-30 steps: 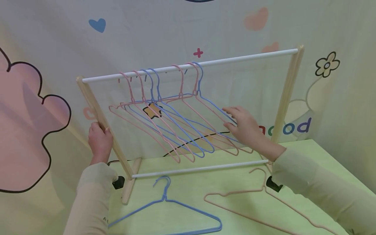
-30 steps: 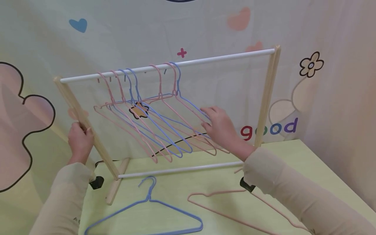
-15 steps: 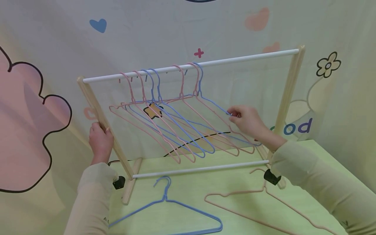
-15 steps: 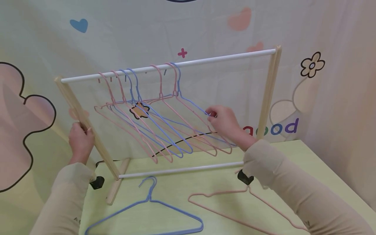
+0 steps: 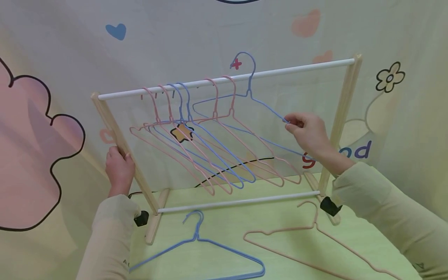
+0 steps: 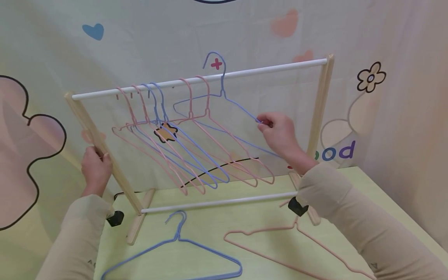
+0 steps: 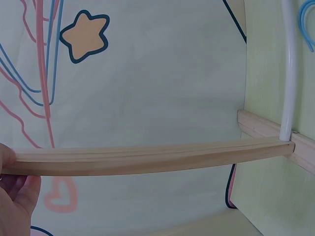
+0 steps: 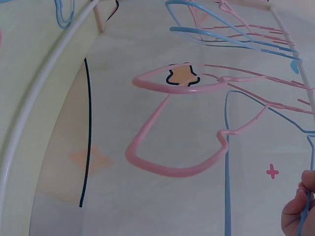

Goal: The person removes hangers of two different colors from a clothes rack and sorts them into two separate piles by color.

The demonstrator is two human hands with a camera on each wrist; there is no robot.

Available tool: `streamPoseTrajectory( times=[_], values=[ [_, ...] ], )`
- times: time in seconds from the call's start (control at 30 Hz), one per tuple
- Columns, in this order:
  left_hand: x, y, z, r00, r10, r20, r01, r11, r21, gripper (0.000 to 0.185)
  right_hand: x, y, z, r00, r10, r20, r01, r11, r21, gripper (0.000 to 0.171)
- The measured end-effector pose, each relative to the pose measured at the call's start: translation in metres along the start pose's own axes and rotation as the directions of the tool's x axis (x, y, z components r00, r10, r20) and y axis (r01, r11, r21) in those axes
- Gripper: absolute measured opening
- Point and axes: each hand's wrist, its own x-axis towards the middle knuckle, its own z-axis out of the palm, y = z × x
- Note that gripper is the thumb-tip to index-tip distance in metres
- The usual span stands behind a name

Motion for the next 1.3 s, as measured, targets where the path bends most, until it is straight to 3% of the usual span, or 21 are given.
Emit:
streamPoseTrajectory(
  times=[0.53, 0.9, 1.3],
  values=[
    [0.0, 0.001, -0.001, 1.0, 0.015, -0.016, -0.015, 1.0, -0.006, 0.022, -0.02, 0.028, -0.041, 0.989, -0.054, -0.141, 0.056, 0.998, 0.014, 0.021],
    [-0.001, 0.0, 0.001, 0.999, 0.031, -0.037, -0.032, 0.999, -0.013, 0.021, -0.04, 0.051, -0.062, 0.973, -0.119, -0.197, 0.11, 0.992, -0.059, 0.018],
    [-0.002, 0.001, 0.0, 0.999, 0.026, -0.026, -0.026, 1.0, -0.006, 0.022, -0.067, 0.091, -0.06, 0.986, -0.074, -0.148, 0.058, 0.992, -0.111, 0.021]
  ],
)
